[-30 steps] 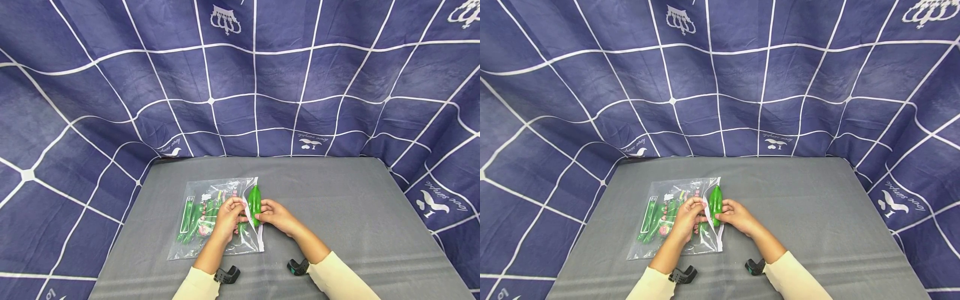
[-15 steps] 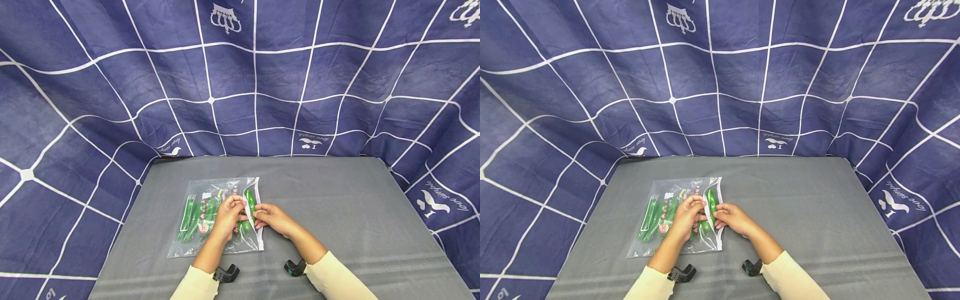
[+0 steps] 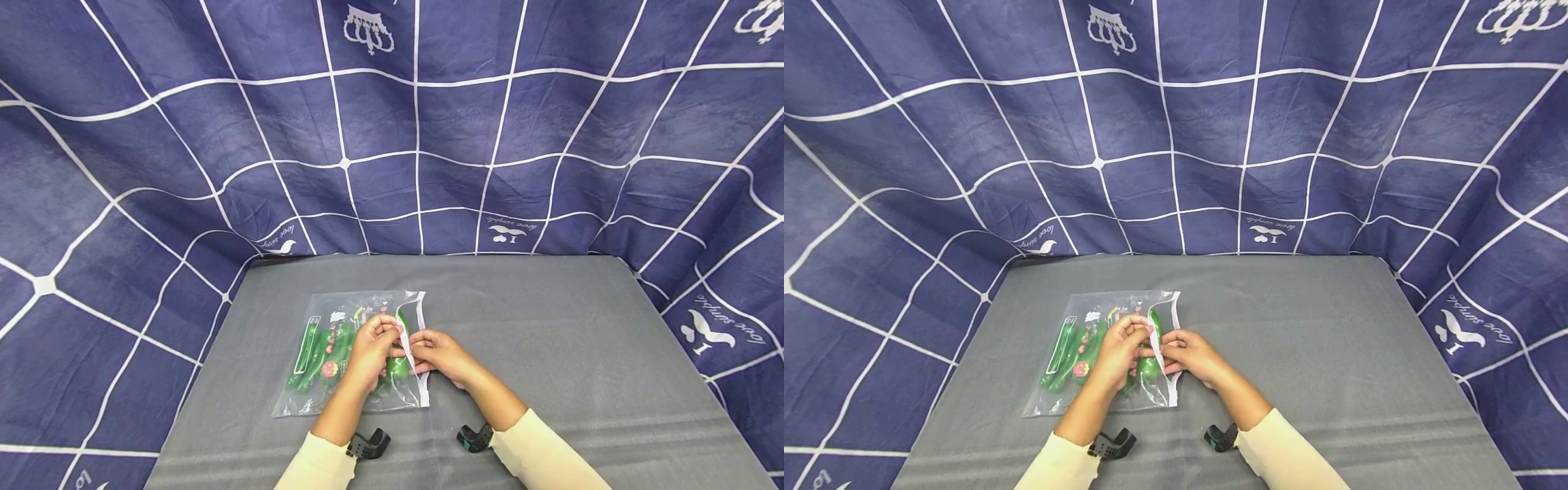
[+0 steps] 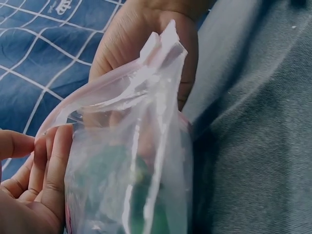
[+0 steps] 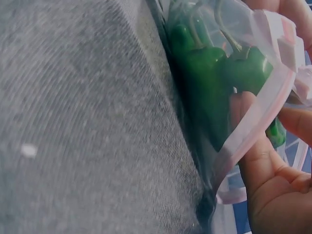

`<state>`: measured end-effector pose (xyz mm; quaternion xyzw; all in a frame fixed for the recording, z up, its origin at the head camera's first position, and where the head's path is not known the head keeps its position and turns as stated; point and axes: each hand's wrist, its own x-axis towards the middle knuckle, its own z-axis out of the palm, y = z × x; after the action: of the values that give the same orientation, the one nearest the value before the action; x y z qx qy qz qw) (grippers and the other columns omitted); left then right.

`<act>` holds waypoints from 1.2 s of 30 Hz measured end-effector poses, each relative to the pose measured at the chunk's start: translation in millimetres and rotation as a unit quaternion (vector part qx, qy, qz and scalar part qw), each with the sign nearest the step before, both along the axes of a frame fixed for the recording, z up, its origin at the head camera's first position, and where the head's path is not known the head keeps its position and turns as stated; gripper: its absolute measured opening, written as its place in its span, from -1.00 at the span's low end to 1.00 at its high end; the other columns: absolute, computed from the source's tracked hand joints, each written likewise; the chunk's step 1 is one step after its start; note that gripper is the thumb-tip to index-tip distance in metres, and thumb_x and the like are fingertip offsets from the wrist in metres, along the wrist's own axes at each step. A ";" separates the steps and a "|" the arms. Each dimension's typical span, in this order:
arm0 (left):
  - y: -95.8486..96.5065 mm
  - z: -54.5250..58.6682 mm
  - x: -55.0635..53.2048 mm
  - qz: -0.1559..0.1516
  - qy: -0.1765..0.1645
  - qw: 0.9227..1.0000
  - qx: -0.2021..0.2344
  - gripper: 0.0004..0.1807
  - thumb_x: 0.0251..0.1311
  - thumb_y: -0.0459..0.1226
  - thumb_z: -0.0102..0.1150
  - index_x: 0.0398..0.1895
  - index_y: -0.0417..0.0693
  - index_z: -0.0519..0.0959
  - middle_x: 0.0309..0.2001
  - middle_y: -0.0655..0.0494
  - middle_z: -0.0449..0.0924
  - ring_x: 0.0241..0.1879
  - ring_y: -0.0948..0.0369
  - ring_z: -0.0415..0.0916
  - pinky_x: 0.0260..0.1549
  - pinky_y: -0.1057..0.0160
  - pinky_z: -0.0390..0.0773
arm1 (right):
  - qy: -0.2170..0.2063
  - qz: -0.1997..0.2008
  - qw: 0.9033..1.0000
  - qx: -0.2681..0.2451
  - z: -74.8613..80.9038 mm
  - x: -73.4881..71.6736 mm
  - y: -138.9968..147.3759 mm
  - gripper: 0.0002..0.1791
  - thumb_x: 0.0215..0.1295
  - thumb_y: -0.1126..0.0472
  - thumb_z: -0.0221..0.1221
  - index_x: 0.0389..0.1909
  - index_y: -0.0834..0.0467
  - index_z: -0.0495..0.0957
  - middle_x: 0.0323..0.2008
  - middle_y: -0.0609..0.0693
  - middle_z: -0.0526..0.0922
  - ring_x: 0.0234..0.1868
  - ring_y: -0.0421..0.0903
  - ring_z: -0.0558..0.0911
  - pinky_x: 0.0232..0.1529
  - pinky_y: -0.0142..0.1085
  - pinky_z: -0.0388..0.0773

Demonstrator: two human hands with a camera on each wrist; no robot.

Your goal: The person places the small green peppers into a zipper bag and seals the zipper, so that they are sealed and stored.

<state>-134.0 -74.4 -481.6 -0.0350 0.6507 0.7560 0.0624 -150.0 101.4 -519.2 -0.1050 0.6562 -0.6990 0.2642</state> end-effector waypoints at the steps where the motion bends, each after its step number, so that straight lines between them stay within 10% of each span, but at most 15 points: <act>1: 0.0 1.4 0.0 0.000 0.004 1.000 0.000 -0.83 0.27 -0.39 0.13 -0.11 -0.29 0.49 -0.39 0.10 0.55 -0.45 0.23 0.61 -0.47 0.31 0.74 | -0.001 0.000 1.000 -0.002 -0.2 -0.3 -0.8 -0.61 0.42 0.34 0.06 0.14 0.51 0.33 -0.12 0.07 0.63 -0.34 -0.15 0.73 -0.17 -0.27 0.78; 17: -0.6 17.3 1.0 0.008 0.018 1.000 0.002 -0.83 0.25 -0.44 0.12 -0.11 -0.30 0.51 -0.37 0.10 0.56 -0.38 0.23 0.59 -0.43 0.28 0.76 | -0.001 0.022 0.998 -0.061 5.5 2.3 -10.0 -0.72 0.41 0.42 0.03 0.08 0.45 0.39 -0.16 -0.02 0.72 -0.22 -0.12 0.77 -0.01 -0.15 0.76; 36: -10.4 48.0 -0.4 0.020 0.054 0.998 0.018 -0.85 0.28 -0.44 0.08 -0.12 -0.30 0.51 -0.32 0.11 0.56 -0.35 0.22 0.59 -0.47 0.28 0.74 | 0.134 0.011 0.991 -0.016 41.1 7.4 9.0 -0.62 0.35 0.33 0.22 0.14 0.40 0.49 -0.07 0.04 0.71 -0.07 -0.23 0.70 -0.13 -0.34 0.70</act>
<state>-134.4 -84.9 -433.6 -0.0065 0.6388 0.7692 0.0124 -142.6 110.4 -478.0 -0.2097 0.6729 -0.6862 0.1799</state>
